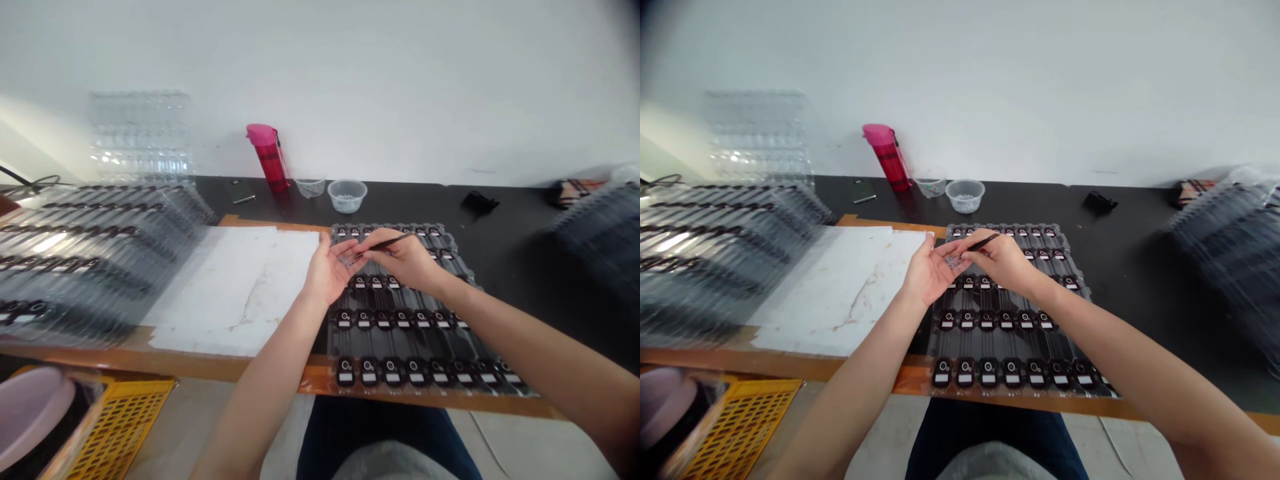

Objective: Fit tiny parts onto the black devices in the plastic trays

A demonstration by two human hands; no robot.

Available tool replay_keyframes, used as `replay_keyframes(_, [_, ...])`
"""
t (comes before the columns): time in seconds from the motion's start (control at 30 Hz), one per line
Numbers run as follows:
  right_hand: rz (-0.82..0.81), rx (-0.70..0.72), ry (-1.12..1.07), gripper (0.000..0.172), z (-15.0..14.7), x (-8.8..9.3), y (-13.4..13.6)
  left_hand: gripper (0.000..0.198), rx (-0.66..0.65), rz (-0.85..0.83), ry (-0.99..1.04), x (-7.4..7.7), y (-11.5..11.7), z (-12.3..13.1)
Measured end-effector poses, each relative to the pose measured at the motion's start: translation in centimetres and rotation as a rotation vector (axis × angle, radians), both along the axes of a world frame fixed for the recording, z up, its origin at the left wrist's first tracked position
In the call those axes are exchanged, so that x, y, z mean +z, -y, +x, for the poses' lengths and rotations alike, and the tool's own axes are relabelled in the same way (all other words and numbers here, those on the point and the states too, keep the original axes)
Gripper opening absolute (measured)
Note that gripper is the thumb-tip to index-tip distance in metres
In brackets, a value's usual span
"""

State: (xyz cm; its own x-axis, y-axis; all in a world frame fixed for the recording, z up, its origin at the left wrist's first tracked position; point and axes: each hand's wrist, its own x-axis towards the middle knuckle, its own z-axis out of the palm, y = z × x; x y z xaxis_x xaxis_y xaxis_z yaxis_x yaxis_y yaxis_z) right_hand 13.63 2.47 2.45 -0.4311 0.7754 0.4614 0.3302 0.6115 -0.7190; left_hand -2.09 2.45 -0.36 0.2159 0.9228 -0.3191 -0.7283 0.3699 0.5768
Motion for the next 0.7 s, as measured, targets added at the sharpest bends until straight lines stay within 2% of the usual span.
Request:
replay_keyframes(0.23, [-0.024, 0.024, -0.042, 0.009, 0.1, 0.1, 0.1, 0.057, -0.013, 0.011, -0.017, -0.1, 0.1, 0.0])
replay_keyframes(0.33, [-0.095, -0.002, -0.127, 0.009, 0.2, 0.4, 0.4, 0.056, -0.025, 0.011, -0.010, 0.0, 0.1, 0.0])
replay_keyframes(0.43, [-0.202, -0.118, -0.285, 0.016, 1.1, 0.5, 0.3, 0.052, -0.016, -0.009, -0.032, 0.1, 0.1, -0.1])
replay_keyframes(0.53, [-0.261, -0.277, -0.373, 0.018, 2.7, -0.3, -0.3, 0.038, 0.014, -0.006, -0.116, -0.1, 0.1, -0.1])
replay_keyframes(0.6, [-0.306, -0.354, -0.379, 0.017, 3.8, -1.4, -0.9, 0.025, 0.014, 0.063, -0.213, -0.3, 0.1, -0.1])
replay_keyframes(0.7, [-0.407, -0.395, -0.390, 0.017, 4.6, -3.0, -1.6, 0.014, 0.015, 0.196, -0.409, -0.7, 0.2, 0.0])
